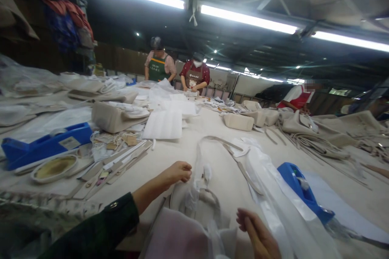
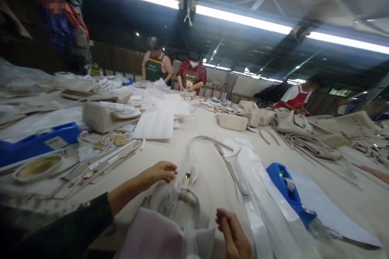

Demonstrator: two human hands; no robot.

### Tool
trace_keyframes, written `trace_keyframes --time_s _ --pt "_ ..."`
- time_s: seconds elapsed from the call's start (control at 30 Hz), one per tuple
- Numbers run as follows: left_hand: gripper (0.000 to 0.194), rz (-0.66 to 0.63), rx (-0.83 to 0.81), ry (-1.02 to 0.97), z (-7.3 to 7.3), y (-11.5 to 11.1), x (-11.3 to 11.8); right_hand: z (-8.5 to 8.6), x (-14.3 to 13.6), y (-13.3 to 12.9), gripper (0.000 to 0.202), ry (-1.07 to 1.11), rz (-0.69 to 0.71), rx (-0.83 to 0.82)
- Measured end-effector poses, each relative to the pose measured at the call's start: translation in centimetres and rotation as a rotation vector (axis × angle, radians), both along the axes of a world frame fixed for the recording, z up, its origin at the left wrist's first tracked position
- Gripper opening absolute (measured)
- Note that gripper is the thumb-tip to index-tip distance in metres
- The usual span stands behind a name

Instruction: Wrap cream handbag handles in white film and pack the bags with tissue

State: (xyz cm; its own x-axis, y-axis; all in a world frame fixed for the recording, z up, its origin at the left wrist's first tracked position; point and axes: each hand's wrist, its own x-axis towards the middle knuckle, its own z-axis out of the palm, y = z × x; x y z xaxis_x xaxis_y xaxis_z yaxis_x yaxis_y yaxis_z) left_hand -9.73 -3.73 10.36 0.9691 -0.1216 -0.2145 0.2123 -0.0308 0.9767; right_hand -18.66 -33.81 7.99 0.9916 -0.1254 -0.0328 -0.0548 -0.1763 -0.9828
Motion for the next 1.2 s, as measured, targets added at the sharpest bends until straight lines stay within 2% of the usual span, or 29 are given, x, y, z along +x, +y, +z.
trace_keyframes --time_s 0.1,0.17,0.3,0.43,0.57,0.7,0.77,0.9,1.03,1.2 --pt "0.028 -0.101 -0.103 0.099 -0.7 -1.1 2.0 2.8 3.3 2.5 0.051 -0.085 0.154 0.032" --pt "0.029 -0.156 -0.166 0.149 -0.7 -1.5 2.5 3.7 5.6 4.6 0.053 -0.100 0.235 0.114" --pt "0.038 -0.167 -0.283 0.212 -0.6 -1.6 2.6 3.4 10.6 8.7 0.050 0.083 0.320 0.235" --pt "0.041 -0.107 -0.356 0.222 -1.0 -1.2 2.7 2.9 15.1 12.0 0.023 0.283 0.383 0.254" --pt "0.038 -0.042 -0.400 0.194 -1.1 -1.1 2.8 3.7 18.0 14.7 0.042 0.495 0.478 0.295" --pt "0.038 -0.043 -0.421 0.144 0.2 -1.2 2.2 5.6 19.6 16.6 0.058 0.590 0.570 0.365" --pt "0.037 -0.074 -0.406 0.122 1.0 -1.2 1.7 6.9 20.1 17.4 0.057 0.588 0.598 0.405" --pt "0.037 -0.095 -0.332 0.063 1.9 -0.9 1.0 10.3 20.5 18.3 0.031 0.508 0.607 0.522" --pt "0.029 -0.020 -0.220 -0.043 1.7 -0.5 1.0 14.8 20.5 18.1 0.018 0.361 0.622 0.659" --pt "0.015 0.048 -0.088 -0.152 0.8 -0.3 0.9 20.7 19.5 17.0 0.021 0.146 0.652 0.746"
